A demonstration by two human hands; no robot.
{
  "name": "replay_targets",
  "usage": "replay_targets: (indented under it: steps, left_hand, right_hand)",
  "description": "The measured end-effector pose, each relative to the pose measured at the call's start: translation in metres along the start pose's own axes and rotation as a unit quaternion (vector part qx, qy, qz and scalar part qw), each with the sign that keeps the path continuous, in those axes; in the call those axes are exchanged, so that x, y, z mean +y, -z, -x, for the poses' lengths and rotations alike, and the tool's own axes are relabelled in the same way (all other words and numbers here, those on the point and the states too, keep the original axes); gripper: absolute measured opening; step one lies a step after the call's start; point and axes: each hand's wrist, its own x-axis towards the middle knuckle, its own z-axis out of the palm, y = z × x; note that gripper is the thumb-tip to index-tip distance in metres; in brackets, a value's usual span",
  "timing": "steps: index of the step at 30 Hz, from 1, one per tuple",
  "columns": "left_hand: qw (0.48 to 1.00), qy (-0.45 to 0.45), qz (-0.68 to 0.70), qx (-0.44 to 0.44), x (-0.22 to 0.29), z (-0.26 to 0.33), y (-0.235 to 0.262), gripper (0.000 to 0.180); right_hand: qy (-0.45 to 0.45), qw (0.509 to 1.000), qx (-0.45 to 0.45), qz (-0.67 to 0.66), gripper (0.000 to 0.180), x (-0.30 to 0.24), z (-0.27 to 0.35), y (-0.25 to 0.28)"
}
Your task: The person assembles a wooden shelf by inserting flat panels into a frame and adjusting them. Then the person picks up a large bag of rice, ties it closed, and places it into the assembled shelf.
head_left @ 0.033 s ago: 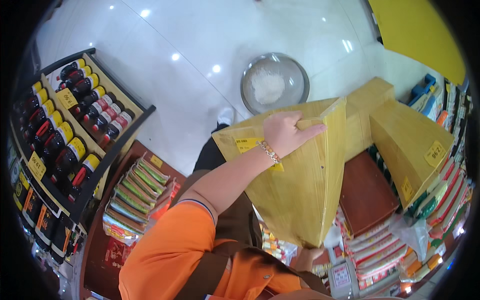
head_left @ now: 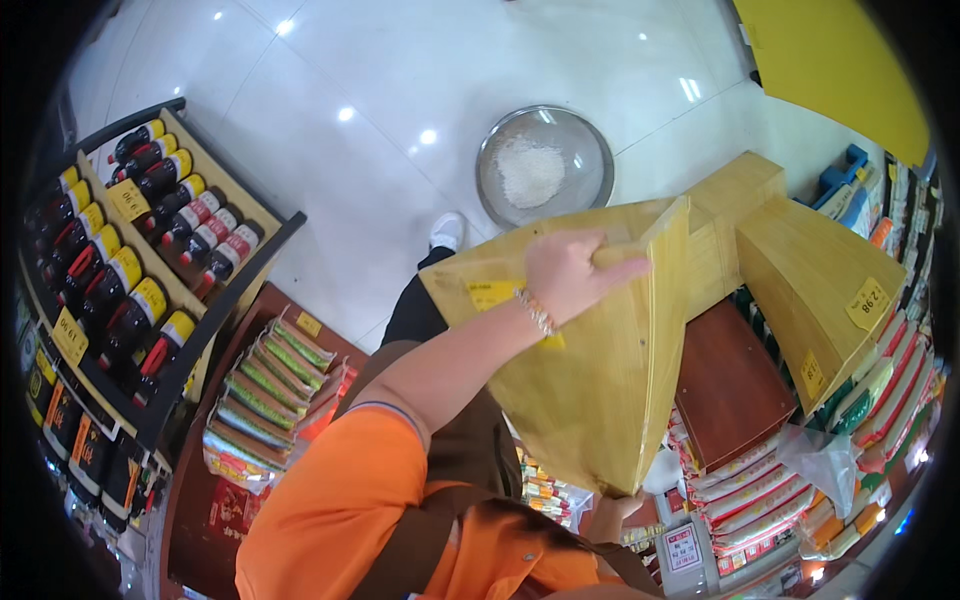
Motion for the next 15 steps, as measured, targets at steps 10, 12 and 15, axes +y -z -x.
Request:
replay_targets:
  steps: [10, 12, 15]
  left_hand:
    - [0.993, -0.096, -0.027, -0.070, -0.007, 0.039, -0.030, 0.058]
    - [0.992, -0.100, -0.024, -0.073, -0.016, 0.038, -0.041, 0.058]
    - [0.989, -0.132, -0.036, -0.062, -0.027, 0.045, -0.054, 0.059]
  right_hand:
    - [-0.042, 0.998, 0.039, 0.010, 0.038, 0.054, -0.080, 0.025]
    - [-0.042, 0.998, 0.045, -0.002, 0.034, 0.071, -0.094, 0.022]
    - [-0.039, 0.998, 0.032, 0.023, 0.029, 0.092, -0.117, 0.022]
